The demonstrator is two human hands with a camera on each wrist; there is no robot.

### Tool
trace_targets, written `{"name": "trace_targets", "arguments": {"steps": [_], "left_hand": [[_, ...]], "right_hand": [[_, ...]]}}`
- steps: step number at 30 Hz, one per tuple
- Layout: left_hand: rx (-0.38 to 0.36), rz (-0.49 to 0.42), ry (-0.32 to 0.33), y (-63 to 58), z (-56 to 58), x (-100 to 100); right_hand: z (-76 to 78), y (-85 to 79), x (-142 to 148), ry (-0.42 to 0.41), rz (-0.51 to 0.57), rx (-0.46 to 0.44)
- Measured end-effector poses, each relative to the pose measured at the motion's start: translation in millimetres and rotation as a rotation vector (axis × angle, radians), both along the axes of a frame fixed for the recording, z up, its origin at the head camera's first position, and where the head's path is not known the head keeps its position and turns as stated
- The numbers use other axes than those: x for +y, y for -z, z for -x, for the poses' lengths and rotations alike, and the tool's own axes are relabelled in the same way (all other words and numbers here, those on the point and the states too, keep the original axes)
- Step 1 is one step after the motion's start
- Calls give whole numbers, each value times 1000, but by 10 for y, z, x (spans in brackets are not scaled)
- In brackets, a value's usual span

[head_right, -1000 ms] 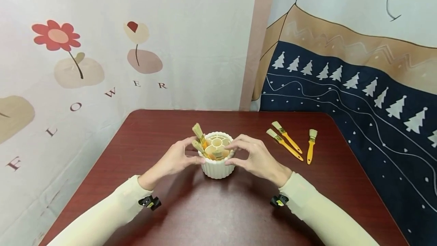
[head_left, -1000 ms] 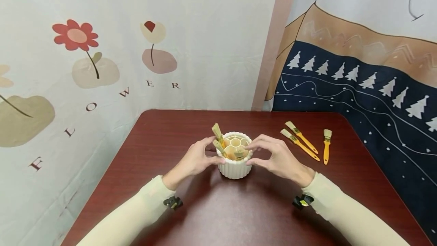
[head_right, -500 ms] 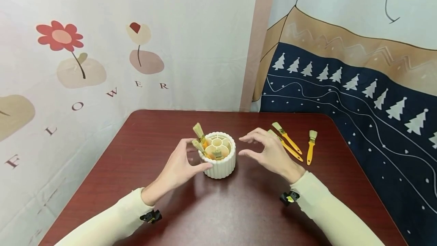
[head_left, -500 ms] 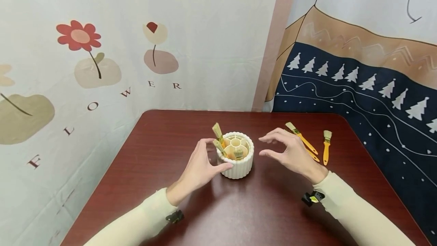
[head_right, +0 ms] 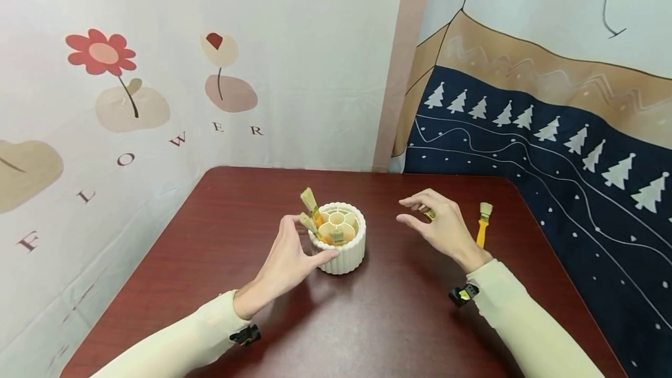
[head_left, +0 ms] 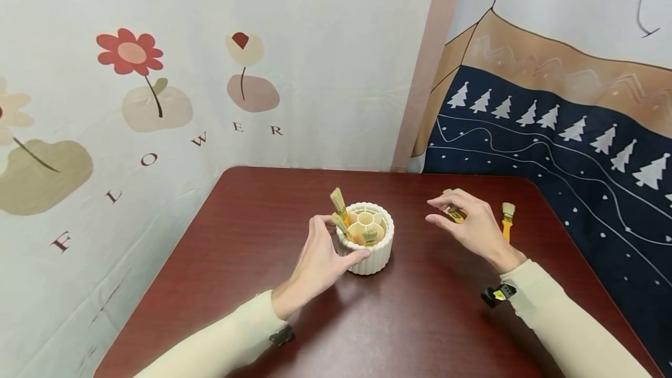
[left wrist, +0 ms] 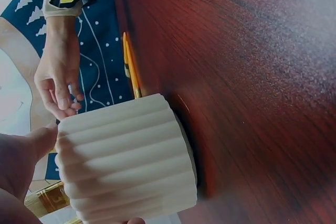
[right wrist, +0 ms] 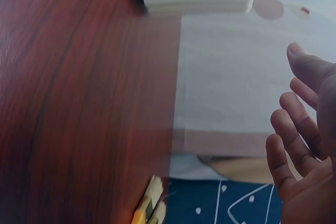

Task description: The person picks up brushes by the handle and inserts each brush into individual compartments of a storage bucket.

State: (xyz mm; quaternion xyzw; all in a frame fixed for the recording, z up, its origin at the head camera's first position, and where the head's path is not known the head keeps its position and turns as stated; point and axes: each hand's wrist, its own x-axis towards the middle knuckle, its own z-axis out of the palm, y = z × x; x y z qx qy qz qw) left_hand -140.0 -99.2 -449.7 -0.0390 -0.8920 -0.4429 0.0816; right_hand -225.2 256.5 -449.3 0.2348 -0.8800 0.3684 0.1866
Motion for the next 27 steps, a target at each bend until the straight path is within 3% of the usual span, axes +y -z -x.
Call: {"name": "trace_targets", "arguments": {"steps": [14,27], "left_hand": [[-10,-16,72,-8,55,-82],[15,9,130,-38,107,-191]], "right_hand": [[265,145,301,94,-48,-97],[367,302,510,151,-186,-221]]}}
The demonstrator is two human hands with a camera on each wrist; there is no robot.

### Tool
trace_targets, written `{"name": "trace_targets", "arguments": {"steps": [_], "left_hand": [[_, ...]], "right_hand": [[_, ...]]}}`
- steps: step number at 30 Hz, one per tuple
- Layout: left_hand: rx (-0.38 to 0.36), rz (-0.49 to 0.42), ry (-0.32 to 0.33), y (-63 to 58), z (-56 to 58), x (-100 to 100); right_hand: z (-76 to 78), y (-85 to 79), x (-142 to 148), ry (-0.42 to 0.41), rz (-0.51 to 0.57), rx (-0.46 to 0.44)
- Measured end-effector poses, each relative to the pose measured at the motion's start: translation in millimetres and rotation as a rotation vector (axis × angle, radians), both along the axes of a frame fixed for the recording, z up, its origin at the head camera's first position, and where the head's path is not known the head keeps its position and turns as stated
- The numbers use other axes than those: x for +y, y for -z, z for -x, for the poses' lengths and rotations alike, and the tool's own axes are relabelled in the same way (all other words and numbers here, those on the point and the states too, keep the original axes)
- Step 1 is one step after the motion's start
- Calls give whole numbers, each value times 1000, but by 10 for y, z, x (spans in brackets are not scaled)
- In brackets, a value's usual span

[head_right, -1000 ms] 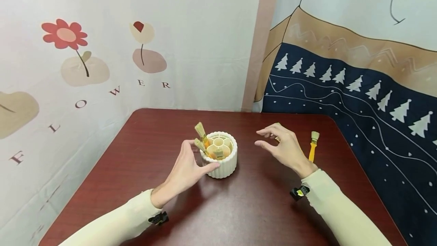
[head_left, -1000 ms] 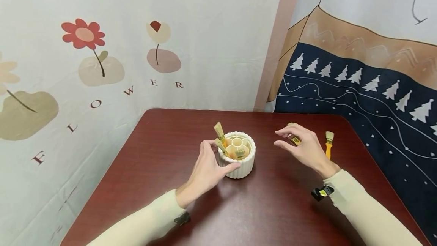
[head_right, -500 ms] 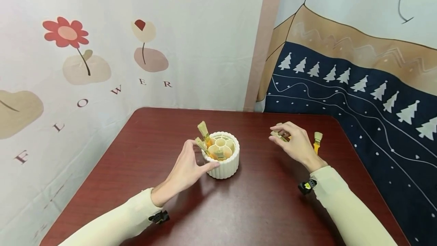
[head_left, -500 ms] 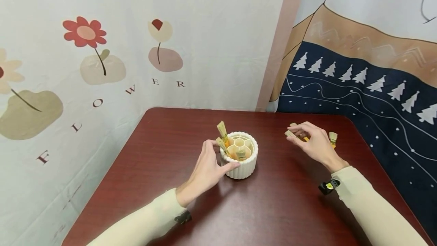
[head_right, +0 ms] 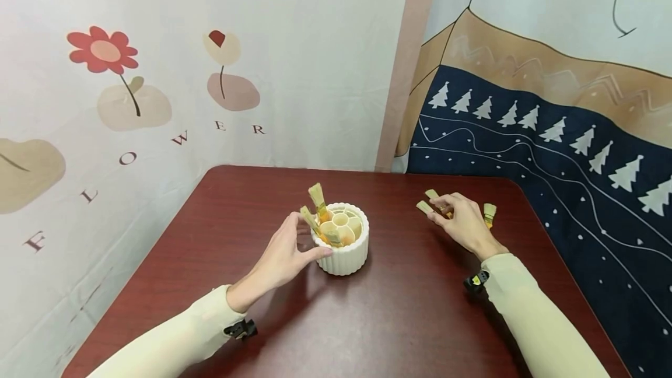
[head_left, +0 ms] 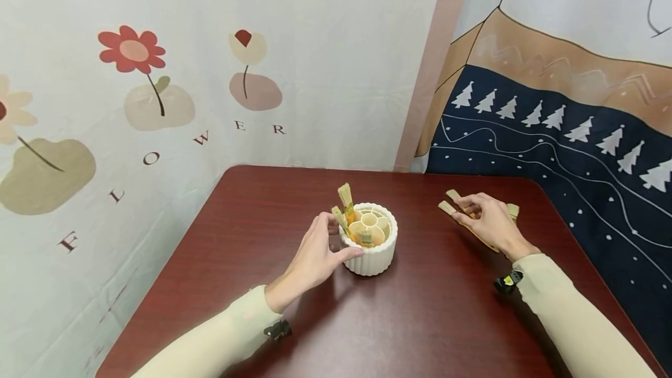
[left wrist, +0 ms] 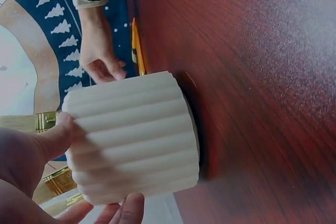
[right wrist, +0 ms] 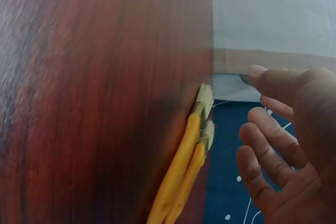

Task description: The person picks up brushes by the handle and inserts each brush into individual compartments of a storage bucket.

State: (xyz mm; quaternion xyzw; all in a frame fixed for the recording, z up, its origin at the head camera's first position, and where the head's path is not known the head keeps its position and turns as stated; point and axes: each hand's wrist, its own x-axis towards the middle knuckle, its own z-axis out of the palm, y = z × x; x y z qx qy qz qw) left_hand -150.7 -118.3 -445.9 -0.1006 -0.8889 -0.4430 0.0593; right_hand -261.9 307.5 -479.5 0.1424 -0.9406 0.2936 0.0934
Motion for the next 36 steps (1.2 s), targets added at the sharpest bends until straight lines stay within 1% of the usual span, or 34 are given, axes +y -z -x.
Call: {"name": "trace_targets", "arguments": {"steps": [6,9,13,16,20,24,28,32,36], "left_hand": [[-39,-58,48,-9,44,-23],[-42,-63,75,-19,63,-35],[-56,-62,87,-26,108,-61],[-81,-64,83,-29,137,-92],[-104,-70,103,-34,156,-142],[-117,-81,133,-42,184,-188],[-129,-73,159,-57,206,-217],[-146,-52,163,-60,214,-228],[-151,-48,170,-53,225,-231]], "right_hand": [[21,91,78,18,-23,-83],[37,118,119,23,-32,-108],[79,162,147,16,-38,-109],[108,203,139,4,-41,-104],[129,244,112,9,-46,-113],[141,242,82,19,-45,-114],[142,229,69,24,-46,-120],[133,237,63,32,-52,-138],[141,234,51,34,-61,-133]]}}
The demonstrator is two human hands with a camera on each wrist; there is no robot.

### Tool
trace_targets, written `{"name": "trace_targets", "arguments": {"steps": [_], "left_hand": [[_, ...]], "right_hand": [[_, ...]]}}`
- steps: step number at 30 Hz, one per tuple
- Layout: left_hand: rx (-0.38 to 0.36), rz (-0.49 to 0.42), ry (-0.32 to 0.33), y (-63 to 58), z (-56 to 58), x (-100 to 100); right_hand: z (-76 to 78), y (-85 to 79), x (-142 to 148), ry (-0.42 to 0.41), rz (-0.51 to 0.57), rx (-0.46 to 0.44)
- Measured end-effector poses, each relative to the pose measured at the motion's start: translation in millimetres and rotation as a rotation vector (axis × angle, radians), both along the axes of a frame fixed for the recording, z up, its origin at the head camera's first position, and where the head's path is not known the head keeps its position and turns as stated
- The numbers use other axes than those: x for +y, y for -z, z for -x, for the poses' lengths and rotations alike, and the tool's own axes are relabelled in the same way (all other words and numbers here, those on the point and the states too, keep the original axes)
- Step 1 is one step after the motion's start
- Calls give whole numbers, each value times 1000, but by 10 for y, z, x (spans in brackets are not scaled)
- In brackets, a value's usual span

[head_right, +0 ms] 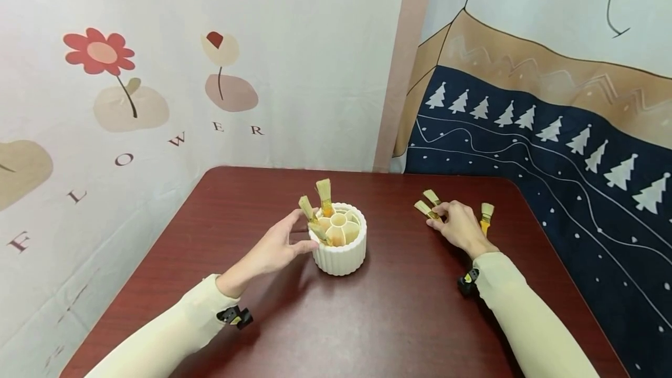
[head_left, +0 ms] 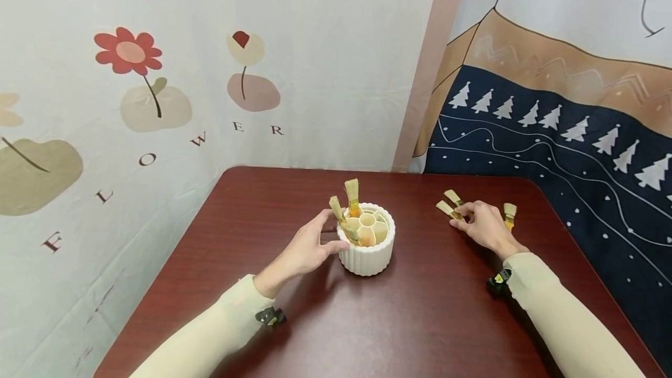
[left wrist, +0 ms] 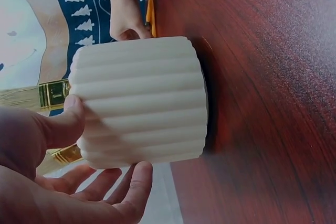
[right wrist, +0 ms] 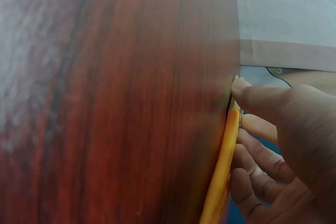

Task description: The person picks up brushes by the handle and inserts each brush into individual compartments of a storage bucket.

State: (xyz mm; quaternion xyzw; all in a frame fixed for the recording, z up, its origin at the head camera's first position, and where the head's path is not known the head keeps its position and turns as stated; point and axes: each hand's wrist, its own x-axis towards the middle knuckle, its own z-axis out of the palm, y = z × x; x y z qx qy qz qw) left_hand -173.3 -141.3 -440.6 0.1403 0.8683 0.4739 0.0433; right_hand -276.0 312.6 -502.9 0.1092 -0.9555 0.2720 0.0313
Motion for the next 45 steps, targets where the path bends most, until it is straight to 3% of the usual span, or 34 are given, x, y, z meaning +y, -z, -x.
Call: {"name": "trace_targets", "arguments": {"steps": [11,17,22,26,33,45], "left_hand": [[-49,-90,29,33,-33,-7],[16,-87,-78,89,-156,54],[95,-18,-174,122,-269,163],[117,33,-208,128,-301,248],[109,33,-225,126,-281,286],[112,37,-197,125,-246,267]], "right_hand": [[13,3,-42,20,-38,26],[10,-8,-54,18,-39,26],[-5,1,-51,24,-28,35],[-17,-3,-63,39,-17,42],[-72,-55,-79,39,1,60],[-117,-135,-119,-8,95,197]]}}
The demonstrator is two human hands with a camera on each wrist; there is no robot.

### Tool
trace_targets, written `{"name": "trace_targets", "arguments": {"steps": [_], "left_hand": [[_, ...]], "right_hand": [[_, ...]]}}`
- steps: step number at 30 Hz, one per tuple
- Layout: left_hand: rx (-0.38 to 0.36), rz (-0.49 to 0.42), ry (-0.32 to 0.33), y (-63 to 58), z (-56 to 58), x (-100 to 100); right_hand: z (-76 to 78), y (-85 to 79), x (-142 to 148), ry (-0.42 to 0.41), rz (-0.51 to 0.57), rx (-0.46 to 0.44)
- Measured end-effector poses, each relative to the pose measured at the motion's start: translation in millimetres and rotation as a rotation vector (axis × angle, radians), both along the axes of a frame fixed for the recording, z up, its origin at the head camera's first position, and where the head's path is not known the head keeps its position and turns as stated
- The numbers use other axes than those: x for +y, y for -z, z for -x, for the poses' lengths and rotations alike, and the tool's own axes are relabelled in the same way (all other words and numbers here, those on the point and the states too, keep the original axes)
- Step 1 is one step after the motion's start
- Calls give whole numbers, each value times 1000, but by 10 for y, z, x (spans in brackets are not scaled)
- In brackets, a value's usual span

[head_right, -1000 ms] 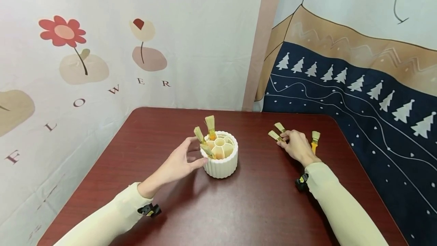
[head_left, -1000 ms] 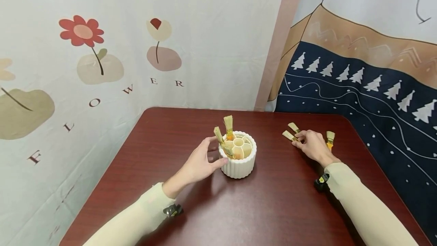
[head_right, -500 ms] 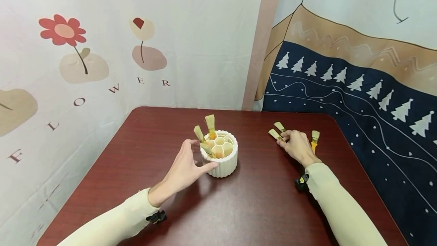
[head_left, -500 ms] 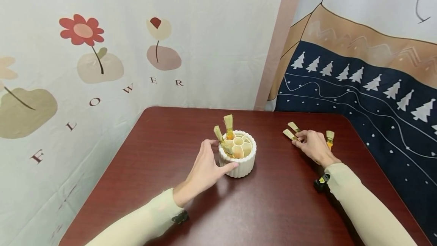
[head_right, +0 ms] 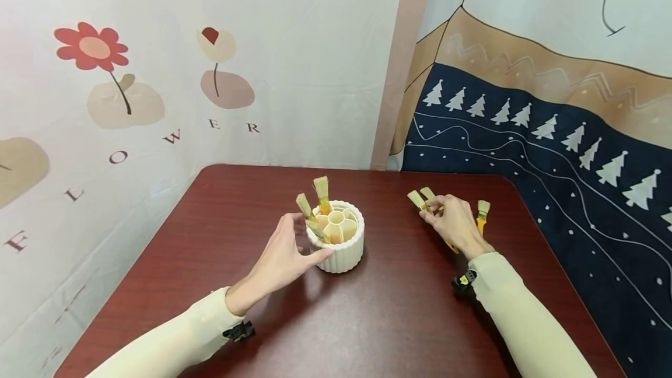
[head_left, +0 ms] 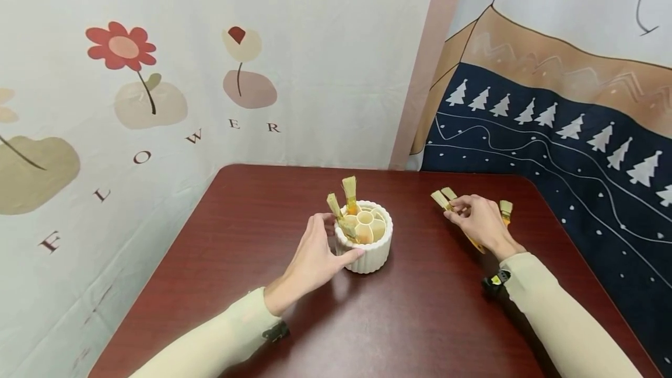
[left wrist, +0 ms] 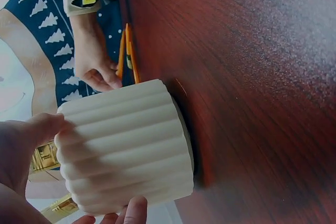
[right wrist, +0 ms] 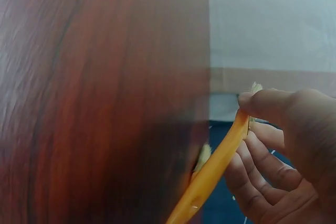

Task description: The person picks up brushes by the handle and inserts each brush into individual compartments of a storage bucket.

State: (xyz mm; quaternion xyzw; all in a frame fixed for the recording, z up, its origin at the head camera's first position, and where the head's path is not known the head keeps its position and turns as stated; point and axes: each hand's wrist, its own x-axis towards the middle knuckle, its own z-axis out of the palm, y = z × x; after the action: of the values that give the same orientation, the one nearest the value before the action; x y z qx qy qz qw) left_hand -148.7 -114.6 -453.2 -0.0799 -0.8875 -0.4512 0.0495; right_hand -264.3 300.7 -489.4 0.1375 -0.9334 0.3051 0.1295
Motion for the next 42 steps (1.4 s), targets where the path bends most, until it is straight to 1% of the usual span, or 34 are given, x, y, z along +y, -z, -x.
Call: {"name": "trace_targets", "arguments": {"steps": [3,4,7,14,18,22,28,34,42], "left_hand": [[5,4,-9,2,12,18],[6,8,-14,2,18,24],[11,25,-24,11,33,38],[1,8,-21,21,63,30],[-4,1,-9,31,70,16],[0,3,-4,32,72,5],[10,30,10,15,85,0],[16,51,23,7,83,-6],[15,49,27,-6,70,-6]], "right_hand": [[-38,-64,-65,11,6,16],[-92,-128,-121,29,-11,4],[-148,-195,-200,42,-14,10],[-286,-361,-344,38,27,20],[-354,-417,-421,24,59,41],[-425,-458,-508,1,104,84],[-527,-515,-604,-3,135,126],[-602,-578,-688,-31,158,177],[-685,-666,-764,-55,182,196]]}}
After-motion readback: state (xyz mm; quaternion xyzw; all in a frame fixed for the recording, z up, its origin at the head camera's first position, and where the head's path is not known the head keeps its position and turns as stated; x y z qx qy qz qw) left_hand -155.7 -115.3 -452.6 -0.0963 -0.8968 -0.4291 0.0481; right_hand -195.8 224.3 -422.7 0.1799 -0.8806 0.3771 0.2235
